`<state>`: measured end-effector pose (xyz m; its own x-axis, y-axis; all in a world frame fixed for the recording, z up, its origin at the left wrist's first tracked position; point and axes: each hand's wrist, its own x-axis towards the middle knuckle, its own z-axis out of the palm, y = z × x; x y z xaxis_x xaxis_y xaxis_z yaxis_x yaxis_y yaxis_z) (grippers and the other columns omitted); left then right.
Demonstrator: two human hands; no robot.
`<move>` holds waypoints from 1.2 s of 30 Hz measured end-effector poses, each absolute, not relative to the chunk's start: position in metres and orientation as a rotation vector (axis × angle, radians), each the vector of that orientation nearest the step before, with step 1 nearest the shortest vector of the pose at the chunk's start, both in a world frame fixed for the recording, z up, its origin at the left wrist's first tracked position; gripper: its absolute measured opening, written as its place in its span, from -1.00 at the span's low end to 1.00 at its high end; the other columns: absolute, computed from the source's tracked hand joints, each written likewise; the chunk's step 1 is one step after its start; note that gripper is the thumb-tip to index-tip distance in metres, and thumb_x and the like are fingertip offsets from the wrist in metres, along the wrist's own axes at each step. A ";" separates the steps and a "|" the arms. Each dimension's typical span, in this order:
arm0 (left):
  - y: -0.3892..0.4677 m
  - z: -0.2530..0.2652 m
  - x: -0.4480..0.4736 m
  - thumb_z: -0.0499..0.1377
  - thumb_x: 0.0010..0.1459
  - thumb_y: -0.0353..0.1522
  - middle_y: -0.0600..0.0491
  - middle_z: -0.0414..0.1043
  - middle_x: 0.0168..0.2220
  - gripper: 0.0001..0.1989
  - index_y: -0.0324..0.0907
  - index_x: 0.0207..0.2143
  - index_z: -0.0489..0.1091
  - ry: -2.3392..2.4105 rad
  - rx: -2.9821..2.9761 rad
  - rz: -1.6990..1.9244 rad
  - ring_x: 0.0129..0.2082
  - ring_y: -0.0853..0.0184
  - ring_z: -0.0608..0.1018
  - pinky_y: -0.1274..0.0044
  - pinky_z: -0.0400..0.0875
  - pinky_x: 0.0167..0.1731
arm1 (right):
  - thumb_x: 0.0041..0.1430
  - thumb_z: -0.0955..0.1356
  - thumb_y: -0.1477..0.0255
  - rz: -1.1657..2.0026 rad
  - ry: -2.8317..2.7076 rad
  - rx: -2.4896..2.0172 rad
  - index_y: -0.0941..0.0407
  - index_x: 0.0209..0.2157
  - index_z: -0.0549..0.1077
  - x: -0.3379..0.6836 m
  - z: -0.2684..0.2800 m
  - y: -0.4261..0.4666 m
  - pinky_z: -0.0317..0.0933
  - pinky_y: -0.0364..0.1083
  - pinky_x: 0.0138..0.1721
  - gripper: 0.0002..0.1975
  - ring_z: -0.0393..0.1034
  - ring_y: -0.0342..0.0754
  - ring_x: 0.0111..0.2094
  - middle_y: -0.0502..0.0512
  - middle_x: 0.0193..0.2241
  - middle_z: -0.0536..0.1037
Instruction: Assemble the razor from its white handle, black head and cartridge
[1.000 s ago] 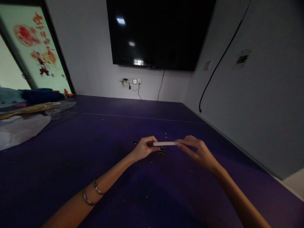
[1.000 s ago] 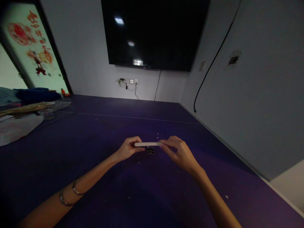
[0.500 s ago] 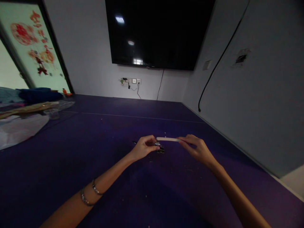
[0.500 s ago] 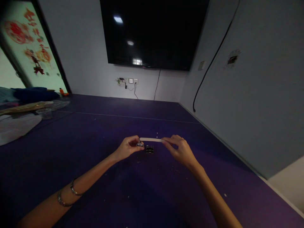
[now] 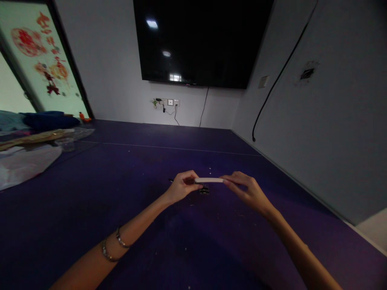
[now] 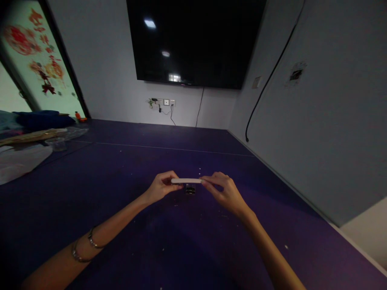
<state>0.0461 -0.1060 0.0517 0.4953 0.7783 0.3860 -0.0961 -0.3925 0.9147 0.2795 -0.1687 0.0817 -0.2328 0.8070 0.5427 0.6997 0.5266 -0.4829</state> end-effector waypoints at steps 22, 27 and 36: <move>-0.106 0.053 0.046 0.30 -0.12 -0.38 0.16 0.35 -0.54 -0.80 -0.24 -0.54 0.30 0.585 1.702 1.092 -0.51 0.48 0.40 0.58 0.27 -0.42 | 0.17 0.27 0.27 0.227 -1.943 -1.206 0.08 -0.18 0.52 0.280 0.081 -0.169 0.19 -0.08 -0.35 -0.71 0.34 -0.07 -0.38 0.10 -0.42 0.50; -0.107 0.054 0.047 0.31 -0.14 -0.38 0.18 0.34 -0.57 -0.80 -0.24 -0.53 0.32 0.611 1.704 1.096 -0.54 0.49 0.38 0.59 0.26 -0.46 | 0.17 0.27 0.27 0.229 -1.979 -1.188 0.07 -0.17 0.51 0.282 0.080 -0.168 0.21 -0.08 -0.31 -0.72 0.35 -0.06 -0.36 0.10 -0.40 0.51; -0.107 0.056 0.045 0.31 -0.14 -0.38 0.15 0.38 -0.54 -0.82 -0.24 -0.52 0.34 0.611 1.727 1.119 -0.51 0.47 0.41 0.57 0.29 -0.43 | 0.16 0.28 0.27 0.263 -1.956 -1.196 0.08 -0.16 0.51 0.287 0.078 -0.166 0.22 -0.08 -0.33 -0.71 0.35 -0.06 -0.36 0.11 -0.39 0.52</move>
